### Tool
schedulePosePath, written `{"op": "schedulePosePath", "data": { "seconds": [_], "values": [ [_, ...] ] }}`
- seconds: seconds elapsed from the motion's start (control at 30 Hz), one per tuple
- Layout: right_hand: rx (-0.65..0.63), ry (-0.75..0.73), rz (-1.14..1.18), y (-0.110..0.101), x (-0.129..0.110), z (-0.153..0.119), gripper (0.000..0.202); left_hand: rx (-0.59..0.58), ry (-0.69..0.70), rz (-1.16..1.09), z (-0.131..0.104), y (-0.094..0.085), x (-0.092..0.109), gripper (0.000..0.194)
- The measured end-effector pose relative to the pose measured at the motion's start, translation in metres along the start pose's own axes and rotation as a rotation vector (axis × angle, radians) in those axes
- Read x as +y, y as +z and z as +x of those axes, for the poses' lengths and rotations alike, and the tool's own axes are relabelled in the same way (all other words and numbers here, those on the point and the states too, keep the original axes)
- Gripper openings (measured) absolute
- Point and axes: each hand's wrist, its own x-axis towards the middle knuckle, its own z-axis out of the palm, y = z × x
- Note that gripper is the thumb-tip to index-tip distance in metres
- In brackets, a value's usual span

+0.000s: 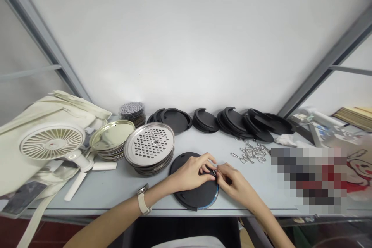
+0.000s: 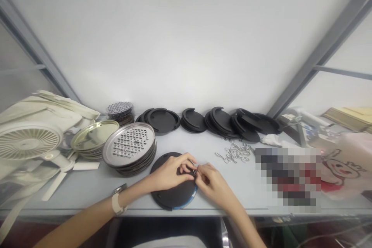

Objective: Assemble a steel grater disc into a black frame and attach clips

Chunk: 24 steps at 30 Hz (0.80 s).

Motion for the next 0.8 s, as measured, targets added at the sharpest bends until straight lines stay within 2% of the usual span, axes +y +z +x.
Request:
{"op": "schedulePosePath", "data": {
  "seconds": [0.23,0.8],
  "values": [
    [-0.002,0.009,0.011,-0.0015,-0.0027,-0.0006,0.028,-0.008,-0.037,-0.001,0.0002,-0.0002,0.0038,0.035],
    [0.023,0.007,0.013,-0.0002,0.0017,-0.0027,0.029,-0.015,-0.028,-0.024,0.0005,0.0008,0.0013,0.035]
  ]
}}
